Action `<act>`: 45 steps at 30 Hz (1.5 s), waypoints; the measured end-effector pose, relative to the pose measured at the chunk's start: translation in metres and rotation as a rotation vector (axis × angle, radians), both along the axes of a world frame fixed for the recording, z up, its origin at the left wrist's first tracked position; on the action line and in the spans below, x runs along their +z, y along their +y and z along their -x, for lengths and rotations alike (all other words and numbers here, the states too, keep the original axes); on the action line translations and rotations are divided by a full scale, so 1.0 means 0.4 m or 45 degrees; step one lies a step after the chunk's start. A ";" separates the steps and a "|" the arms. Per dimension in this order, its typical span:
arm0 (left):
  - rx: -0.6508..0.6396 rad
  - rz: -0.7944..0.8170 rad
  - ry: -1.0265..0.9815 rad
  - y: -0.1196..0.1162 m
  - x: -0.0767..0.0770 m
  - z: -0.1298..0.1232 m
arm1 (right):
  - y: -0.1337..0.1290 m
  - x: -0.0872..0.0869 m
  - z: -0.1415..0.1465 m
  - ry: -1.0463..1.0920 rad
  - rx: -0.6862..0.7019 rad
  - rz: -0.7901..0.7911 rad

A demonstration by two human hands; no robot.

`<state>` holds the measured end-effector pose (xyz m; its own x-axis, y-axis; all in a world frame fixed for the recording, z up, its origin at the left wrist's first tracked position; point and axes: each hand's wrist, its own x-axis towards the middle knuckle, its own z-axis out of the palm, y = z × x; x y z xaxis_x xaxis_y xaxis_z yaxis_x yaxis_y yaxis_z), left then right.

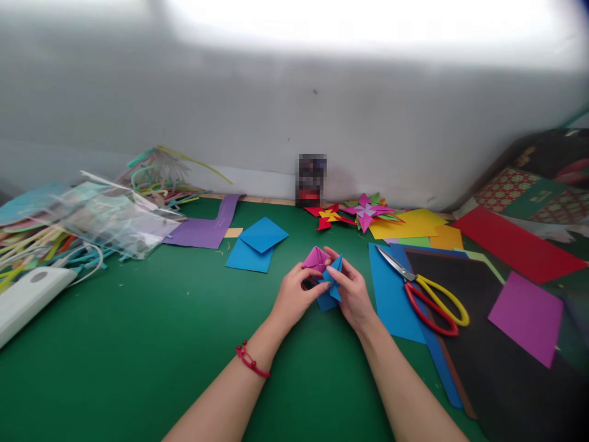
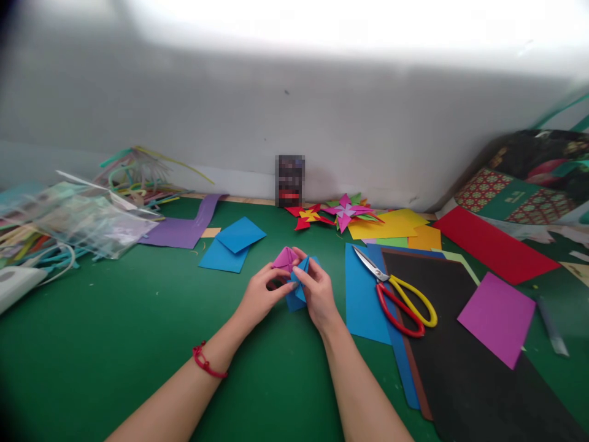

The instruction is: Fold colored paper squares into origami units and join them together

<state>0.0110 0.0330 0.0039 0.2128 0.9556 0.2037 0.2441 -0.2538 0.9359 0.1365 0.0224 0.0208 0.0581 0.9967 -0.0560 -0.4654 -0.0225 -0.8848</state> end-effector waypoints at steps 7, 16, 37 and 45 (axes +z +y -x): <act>0.013 0.021 -0.052 0.003 0.002 0.002 | 0.002 0.000 -0.004 0.040 0.001 -0.006; 0.114 0.015 -0.127 0.005 0.001 0.001 | 0.008 -0.016 0.006 -0.123 -0.061 -0.022; 0.207 0.098 -0.217 0.014 -0.004 0.008 | 0.028 -0.042 -0.009 -0.065 -0.323 0.014; 0.200 0.201 -0.482 0.013 -0.010 0.001 | 0.037 -0.032 -0.032 0.305 -0.332 0.001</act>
